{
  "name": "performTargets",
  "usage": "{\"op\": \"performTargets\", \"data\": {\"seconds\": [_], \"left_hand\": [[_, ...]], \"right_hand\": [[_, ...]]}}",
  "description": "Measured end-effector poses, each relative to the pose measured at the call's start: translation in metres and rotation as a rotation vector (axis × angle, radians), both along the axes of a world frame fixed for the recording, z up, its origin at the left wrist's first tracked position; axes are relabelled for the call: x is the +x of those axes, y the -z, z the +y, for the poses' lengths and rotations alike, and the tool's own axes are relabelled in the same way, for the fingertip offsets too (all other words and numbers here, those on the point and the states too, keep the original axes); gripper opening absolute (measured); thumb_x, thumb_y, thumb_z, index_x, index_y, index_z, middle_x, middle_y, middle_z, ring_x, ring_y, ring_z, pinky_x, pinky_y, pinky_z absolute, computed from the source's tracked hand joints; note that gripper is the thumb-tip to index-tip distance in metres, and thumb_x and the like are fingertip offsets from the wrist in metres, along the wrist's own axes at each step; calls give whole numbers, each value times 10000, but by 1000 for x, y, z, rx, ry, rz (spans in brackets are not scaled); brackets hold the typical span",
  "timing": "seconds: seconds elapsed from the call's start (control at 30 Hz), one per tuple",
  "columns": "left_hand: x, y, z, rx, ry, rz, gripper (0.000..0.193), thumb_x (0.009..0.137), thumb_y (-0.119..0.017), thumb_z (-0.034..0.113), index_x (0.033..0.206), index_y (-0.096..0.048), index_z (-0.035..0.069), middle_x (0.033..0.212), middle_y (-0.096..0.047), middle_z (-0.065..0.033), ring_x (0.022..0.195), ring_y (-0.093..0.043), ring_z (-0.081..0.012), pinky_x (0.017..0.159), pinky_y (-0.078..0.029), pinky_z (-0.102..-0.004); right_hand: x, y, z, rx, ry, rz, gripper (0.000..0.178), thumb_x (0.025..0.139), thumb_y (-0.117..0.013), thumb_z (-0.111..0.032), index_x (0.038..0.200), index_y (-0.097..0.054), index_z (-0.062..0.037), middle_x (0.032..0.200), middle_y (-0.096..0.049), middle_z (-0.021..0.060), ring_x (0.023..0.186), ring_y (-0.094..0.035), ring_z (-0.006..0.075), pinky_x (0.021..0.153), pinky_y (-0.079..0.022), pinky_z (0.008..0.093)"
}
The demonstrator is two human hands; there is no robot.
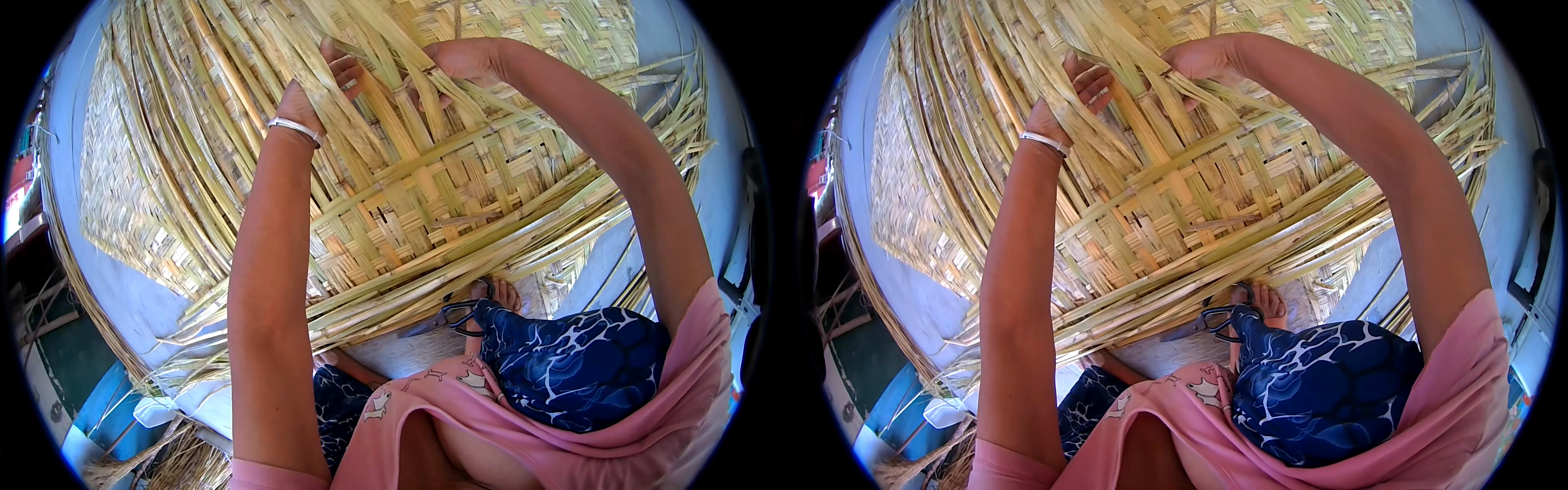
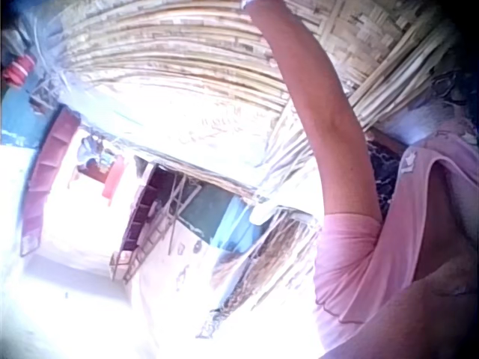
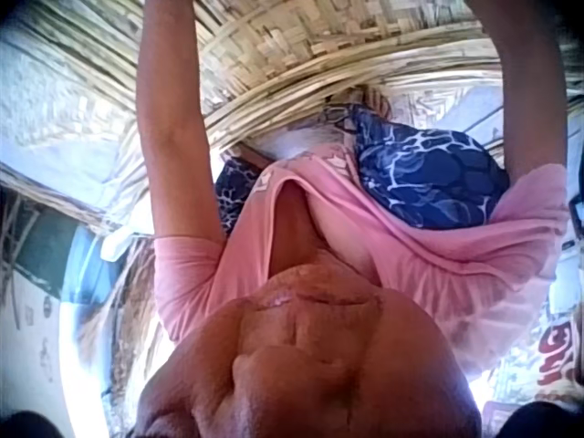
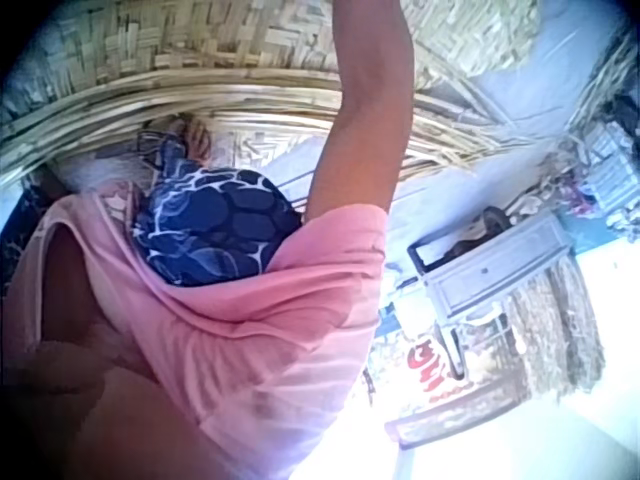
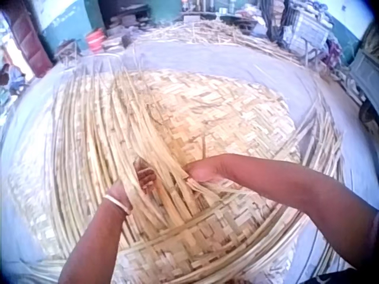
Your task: The person weaves a large mat using dried palm leaves. They interlace the leaves by hand, occasionally using a wooden board to press and align the weave. The mat grows in size as more leaves are added.
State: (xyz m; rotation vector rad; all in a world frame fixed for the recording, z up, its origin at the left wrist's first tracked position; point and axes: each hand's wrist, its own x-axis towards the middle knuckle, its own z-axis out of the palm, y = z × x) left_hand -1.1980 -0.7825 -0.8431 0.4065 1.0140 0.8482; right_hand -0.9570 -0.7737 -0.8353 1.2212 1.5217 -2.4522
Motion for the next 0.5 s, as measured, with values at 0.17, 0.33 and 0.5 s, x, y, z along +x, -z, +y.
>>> {"op": "performTargets", "data": {"seconds": [0.17,0.33,0.5], "left_hand": [[0,-3,-3,-33,96,-75,370,828,-677,313,1028,-576,19,1000,-625,-116,830,-621,-220,778,-535,-353],[-2,-14,-7,37,-220,-228,239,856,-637,258,934,-626,31,944,-635,-100,883,-611,-252,822,-519,-405],[-58,-9,-18,-9,-530,-132,218,833,-653,175,968,-577,21,876,-609,-102,884,-587,-234,894,-451,-488]], "right_hand": [[-5,-2,1,49,-17,-78,272,815,-636,-135,1071,-594,-52,960,-623,32,844,-579,119,718,-500,272],[3,4,7,86,-104,-98,270,827,-621,-130,1082,-593,-44,979,-620,41,870,-580,114,709,-507,277],[8,-1,5,267,-73,-240,226,871,-574,-183,1036,-590,-30,875,-647,58,784,-618,144,691,-528,284]]}}
